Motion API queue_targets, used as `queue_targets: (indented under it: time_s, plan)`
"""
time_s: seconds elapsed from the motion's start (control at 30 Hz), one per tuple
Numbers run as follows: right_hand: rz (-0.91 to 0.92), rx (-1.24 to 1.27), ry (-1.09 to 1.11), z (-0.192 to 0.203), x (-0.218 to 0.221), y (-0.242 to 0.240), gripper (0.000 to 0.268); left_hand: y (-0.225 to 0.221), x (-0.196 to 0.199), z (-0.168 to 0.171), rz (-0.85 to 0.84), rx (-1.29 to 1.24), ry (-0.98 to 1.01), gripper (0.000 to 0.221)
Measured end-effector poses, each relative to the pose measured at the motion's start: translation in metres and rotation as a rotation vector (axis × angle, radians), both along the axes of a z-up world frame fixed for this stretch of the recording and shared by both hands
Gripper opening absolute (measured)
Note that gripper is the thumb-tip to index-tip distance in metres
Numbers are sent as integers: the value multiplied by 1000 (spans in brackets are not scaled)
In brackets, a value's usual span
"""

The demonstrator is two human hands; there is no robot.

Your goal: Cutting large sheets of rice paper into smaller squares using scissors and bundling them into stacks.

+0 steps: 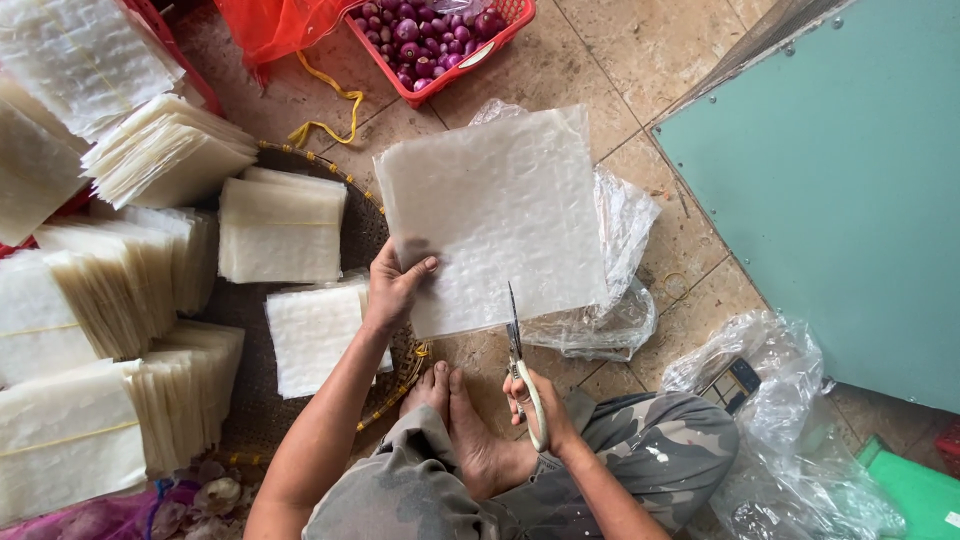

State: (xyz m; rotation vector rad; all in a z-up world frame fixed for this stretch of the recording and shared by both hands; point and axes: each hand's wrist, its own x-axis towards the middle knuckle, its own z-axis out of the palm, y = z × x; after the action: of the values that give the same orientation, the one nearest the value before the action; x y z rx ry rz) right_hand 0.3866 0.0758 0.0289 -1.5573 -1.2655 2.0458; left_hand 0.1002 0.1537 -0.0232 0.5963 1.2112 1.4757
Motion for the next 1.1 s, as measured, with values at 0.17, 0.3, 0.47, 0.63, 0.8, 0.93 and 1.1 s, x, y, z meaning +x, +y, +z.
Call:
queue_targets:
  time_s: [0.17,0.3,0.47,0.63,0.8,0.93,1.1]
  plan:
    - [-150,33,25,-13,6,-15,30,1,0,2,-50,-17,16,31]
    - [-258,-54,56,-9,6,-17,25,0,1,-6,-33,-15,-35,33]
    - [-121,-23,53,-19,4,-10,42,-5,5,-3,-94,-53,-39,34]
    - [-146,69,13,-24,0,-15,25,-7,7,-4,-110,-71,-53,32]
    - [-285,-58,36,-25,2,-21,5,-6,8,-3,-110,-128,-53,33]
    - [-224,-172,118,-22,-4,-5,55,-10,8,-10,-118,-104,-108,33]
    - [-167,-82,127,-21,-13,3,69,-14,12,-16,-168,-143,-108,31]
